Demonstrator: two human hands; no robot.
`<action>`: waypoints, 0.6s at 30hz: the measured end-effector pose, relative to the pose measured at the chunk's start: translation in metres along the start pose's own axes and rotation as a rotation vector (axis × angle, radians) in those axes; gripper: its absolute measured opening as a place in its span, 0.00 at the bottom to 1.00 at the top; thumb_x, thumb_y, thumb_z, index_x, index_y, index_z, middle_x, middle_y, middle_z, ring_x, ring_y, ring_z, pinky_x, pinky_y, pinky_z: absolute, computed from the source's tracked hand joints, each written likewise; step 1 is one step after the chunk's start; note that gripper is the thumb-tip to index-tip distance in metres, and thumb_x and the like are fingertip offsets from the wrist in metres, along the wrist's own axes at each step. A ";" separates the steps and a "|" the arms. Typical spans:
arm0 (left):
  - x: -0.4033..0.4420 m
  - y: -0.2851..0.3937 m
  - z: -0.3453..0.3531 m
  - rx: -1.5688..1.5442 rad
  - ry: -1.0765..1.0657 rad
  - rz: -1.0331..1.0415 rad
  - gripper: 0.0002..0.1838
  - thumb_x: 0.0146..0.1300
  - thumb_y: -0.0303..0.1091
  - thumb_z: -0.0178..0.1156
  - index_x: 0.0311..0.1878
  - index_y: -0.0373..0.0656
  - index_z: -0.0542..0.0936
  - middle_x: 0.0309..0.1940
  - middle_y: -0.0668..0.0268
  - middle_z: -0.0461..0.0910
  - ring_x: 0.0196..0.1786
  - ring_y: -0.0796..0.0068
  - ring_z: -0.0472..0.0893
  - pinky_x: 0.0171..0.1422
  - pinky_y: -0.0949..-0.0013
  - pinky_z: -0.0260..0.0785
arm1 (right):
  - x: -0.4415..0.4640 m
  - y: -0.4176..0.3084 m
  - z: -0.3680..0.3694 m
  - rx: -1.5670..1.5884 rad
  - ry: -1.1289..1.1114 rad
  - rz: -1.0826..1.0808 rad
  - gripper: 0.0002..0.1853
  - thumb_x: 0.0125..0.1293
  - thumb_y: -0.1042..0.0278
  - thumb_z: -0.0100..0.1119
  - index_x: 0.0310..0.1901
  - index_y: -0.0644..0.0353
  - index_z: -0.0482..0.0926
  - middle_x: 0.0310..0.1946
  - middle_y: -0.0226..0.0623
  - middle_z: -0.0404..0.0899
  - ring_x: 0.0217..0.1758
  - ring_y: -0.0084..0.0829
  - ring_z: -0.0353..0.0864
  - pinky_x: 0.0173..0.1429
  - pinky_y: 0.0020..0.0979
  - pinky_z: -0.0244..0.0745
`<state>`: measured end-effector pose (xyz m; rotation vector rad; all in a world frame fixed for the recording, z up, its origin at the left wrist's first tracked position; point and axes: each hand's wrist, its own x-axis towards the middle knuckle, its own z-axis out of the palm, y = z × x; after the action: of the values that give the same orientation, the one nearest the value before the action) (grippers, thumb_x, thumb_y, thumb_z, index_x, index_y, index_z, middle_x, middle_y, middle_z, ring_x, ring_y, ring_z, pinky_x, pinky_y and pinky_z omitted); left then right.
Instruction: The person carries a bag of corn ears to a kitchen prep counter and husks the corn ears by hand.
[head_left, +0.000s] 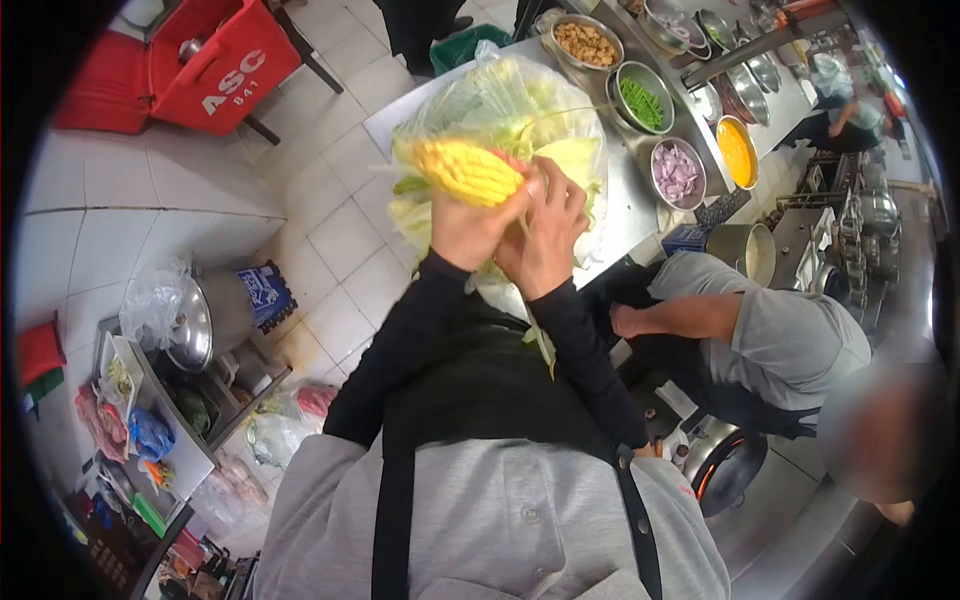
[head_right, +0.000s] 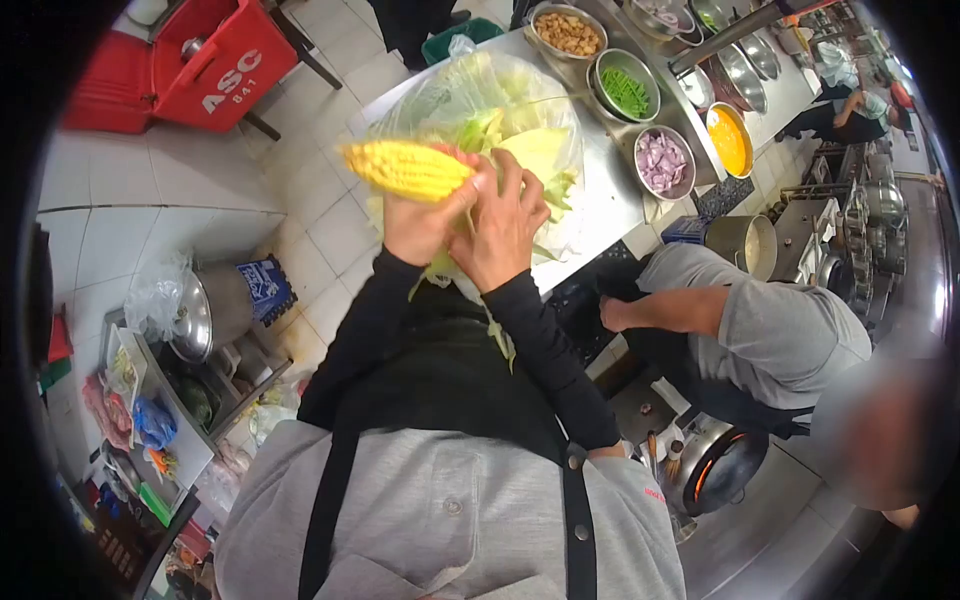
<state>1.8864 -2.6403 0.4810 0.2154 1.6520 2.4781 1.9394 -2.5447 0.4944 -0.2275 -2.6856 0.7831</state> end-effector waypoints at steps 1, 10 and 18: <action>-0.007 -0.004 0.011 -0.045 0.070 0.064 0.16 0.61 0.22 0.73 0.50 0.37 0.79 0.44 0.65 0.84 0.47 0.76 0.83 0.53 0.69 0.77 | -0.003 0.005 0.015 -0.035 0.101 0.024 0.31 0.53 0.69 0.67 0.63 0.52 0.75 0.66 0.45 0.69 0.72 0.55 0.61 0.70 0.60 0.56; -0.021 0.001 0.028 -0.122 0.192 0.058 0.18 0.62 0.15 0.68 0.52 0.38 0.76 0.45 0.64 0.80 0.50 0.71 0.82 0.59 0.66 0.75 | 0.002 0.018 0.030 0.381 0.256 0.076 0.21 0.54 0.73 0.69 0.50 0.61 0.77 0.45 0.49 0.77 0.53 0.55 0.76 0.57 0.49 0.71; 0.006 -0.006 -0.004 -0.278 0.156 -0.210 0.13 0.57 0.20 0.71 0.44 0.37 0.79 0.39 0.64 0.82 0.42 0.69 0.84 0.50 0.64 0.77 | 0.002 0.048 0.029 0.318 -0.002 -0.181 0.20 0.52 0.75 0.69 0.48 0.62 0.76 0.39 0.50 0.76 0.43 0.58 0.79 0.45 0.48 0.75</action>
<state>1.8799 -2.6405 0.4742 -0.1789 1.2804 2.5748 1.9297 -2.5190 0.4456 0.0916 -2.4917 1.1305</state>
